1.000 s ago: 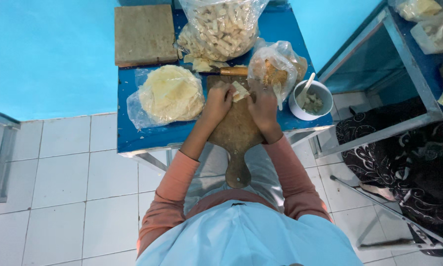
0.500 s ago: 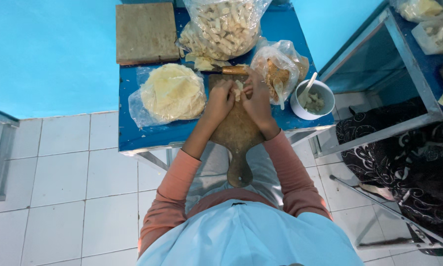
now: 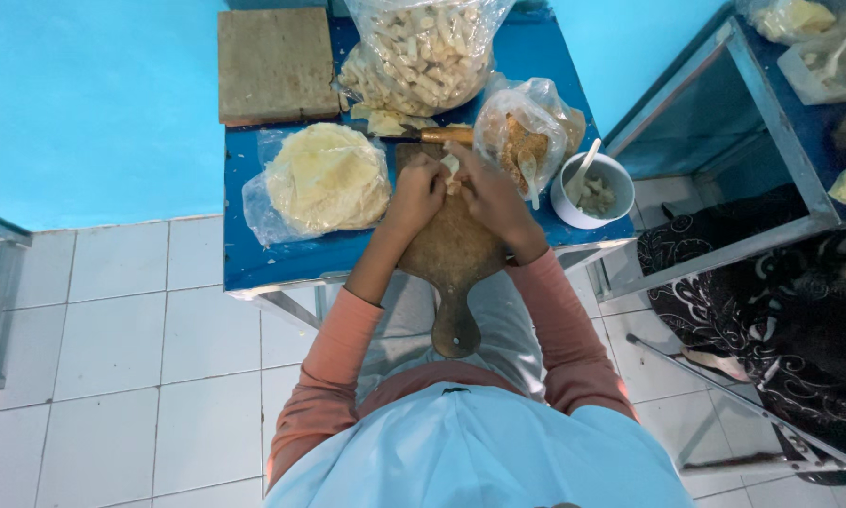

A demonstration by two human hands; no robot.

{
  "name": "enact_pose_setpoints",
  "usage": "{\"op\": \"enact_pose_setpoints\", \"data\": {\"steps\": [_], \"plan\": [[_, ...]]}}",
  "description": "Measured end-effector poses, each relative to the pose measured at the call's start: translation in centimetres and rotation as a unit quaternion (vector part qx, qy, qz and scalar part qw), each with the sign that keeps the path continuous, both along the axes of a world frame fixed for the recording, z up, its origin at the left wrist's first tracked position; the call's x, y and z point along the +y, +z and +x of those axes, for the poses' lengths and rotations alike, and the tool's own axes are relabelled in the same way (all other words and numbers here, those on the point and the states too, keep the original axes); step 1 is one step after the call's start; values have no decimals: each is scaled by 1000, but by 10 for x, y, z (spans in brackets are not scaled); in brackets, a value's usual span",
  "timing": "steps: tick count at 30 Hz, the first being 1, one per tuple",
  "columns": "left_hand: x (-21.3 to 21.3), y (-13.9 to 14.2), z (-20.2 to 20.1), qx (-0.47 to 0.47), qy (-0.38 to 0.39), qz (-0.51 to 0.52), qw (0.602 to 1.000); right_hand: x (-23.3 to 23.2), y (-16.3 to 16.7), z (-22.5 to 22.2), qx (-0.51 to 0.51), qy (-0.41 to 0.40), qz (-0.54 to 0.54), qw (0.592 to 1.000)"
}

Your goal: The person folds triangular dough wrappers around filling on a wooden cutting board, pressing the edges closed by hand, and uses a spoon to scoop filling from a bowl onto the wrappers, setting finished folded pastries on the board.

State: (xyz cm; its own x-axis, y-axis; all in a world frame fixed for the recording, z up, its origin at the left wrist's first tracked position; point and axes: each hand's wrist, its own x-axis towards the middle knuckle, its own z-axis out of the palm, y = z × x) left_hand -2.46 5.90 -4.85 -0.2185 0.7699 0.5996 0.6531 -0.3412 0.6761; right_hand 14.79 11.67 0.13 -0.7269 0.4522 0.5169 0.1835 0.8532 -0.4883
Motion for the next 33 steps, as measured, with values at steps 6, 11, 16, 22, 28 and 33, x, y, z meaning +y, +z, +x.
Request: {"op": "enact_pose_setpoints", "data": {"steps": [6, 11, 16, 22, 28, 33], "plan": [[-5, 11, -4, -26, -38, -79, 996, 14, -4, -5, -31, 2, -17, 999], [-4, 12, -3, 26, -20, 30, 999, 26, -11, -7, 28, 22, -102, 994], [6, 16, -5, 29, -9, 23, 999, 29, -12, -11, 44, 33, -123, 991], [15, 27, -8, -16, 6, -70, 997, 26, 0, -20, 29, -14, -107, 994], [9, 25, -12, 80, -12, -11, 997, 18, 3, -16, 46, 31, -87, 995], [-2, 25, -14, 104, -33, 16, 994, 21, 0, -16, 39, 47, -58, 996]]}}
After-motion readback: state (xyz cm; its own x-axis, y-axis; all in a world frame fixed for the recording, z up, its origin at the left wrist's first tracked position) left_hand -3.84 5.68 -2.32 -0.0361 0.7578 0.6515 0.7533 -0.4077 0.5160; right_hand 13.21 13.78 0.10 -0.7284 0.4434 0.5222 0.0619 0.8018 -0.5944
